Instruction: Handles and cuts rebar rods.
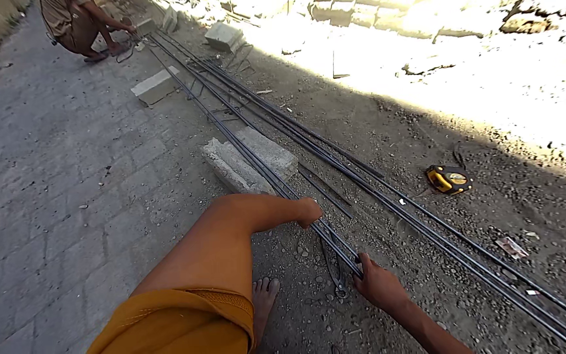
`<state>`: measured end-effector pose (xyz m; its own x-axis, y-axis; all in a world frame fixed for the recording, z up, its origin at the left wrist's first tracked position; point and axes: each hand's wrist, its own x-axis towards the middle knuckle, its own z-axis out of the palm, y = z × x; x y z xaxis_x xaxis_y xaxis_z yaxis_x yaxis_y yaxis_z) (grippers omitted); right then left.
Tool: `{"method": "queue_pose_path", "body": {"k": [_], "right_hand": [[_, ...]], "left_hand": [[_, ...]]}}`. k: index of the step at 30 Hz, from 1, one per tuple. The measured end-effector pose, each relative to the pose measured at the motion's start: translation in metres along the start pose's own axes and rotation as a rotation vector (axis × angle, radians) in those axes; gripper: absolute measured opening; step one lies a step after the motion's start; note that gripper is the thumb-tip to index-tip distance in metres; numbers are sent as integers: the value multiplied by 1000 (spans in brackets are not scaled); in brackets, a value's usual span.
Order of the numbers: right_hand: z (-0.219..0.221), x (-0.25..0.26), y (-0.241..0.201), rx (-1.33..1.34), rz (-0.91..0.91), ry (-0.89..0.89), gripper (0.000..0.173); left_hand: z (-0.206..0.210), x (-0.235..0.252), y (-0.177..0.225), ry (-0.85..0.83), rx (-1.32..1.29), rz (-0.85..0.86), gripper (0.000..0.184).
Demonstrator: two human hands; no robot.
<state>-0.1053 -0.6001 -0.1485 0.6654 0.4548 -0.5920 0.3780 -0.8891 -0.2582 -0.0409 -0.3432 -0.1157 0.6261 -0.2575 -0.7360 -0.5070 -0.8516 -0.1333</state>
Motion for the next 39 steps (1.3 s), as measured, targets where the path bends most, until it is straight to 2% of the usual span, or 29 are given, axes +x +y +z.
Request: {"method": "queue_pose_path", "body": {"k": [39], "right_hand": [[-2,-2,-1,4,-5,-15,50]], "left_hand": [[3,0,1,21,-4,9,47]]}}
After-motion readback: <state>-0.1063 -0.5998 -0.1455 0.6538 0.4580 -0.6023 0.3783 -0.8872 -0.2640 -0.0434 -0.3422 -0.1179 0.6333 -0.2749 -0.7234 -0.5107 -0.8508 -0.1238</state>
